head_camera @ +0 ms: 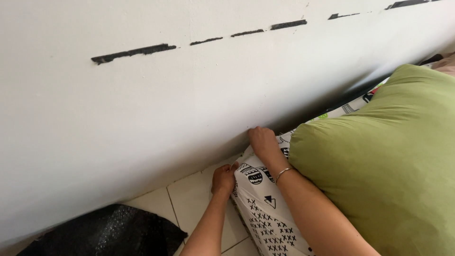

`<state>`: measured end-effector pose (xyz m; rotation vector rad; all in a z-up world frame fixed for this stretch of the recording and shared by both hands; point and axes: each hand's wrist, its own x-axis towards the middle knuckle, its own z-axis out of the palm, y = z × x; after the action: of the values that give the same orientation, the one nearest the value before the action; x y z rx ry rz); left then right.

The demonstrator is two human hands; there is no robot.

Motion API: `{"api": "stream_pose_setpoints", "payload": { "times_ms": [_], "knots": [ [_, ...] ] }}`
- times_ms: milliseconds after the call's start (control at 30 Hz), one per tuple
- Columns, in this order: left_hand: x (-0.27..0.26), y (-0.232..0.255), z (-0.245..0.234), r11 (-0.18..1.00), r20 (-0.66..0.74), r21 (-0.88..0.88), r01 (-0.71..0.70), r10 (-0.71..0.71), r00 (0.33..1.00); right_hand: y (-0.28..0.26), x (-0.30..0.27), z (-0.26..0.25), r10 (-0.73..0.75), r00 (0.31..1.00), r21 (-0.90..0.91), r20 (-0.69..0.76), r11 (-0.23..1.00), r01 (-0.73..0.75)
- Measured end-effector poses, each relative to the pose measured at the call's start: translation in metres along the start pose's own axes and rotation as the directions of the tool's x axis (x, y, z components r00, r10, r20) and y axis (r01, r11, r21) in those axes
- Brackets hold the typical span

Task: The person dusts a white geometric wall panel and a shelf with a duster, then makes the bed by arranging pillows and smoothing the fitted sheet. The person then folds a towel on the bed.

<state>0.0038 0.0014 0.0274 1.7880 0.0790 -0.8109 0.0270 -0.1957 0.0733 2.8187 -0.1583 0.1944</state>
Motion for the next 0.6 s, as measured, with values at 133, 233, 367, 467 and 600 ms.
{"api": "stream_pose_setpoints", "payload": {
  "times_ms": [133, 233, 367, 467, 600],
  "knots": [
    [-0.003, 0.016, -0.002, 0.998, 0.006, 0.05, 0.026, -0.026, 1.0, -0.002, -0.006, -0.003, 0.01, 1.0, 0.036, 0.004, 0.999, -0.011],
    [0.031, -0.002, 0.011, 0.986, 0.01, 0.161, 0.052, -0.054, 0.998, -0.003, -0.009, -0.001, 0.022, 1.0, -0.031, 0.013, 0.999, -0.022],
    [0.0, 0.014, 0.0, 0.997, 0.116, 0.071, -0.001, -0.008, 0.993, -0.008, -0.011, 0.01, 0.11, 0.992, -0.041, 0.066, 0.993, -0.108],
    [-0.006, -0.006, -0.006, 0.995, 0.23, -0.09, 0.05, -0.029, 0.973, -0.002, -0.007, -0.023, 0.161, 0.967, -0.043, 0.198, 0.987, -0.156],
    [-0.094, 0.073, -0.048, 0.904, 0.406, -0.242, 0.351, -0.234, 0.883, -0.001, 0.019, -0.115, 0.202, 0.352, -0.093, 0.914, 0.948, -0.303]
  ]
}}
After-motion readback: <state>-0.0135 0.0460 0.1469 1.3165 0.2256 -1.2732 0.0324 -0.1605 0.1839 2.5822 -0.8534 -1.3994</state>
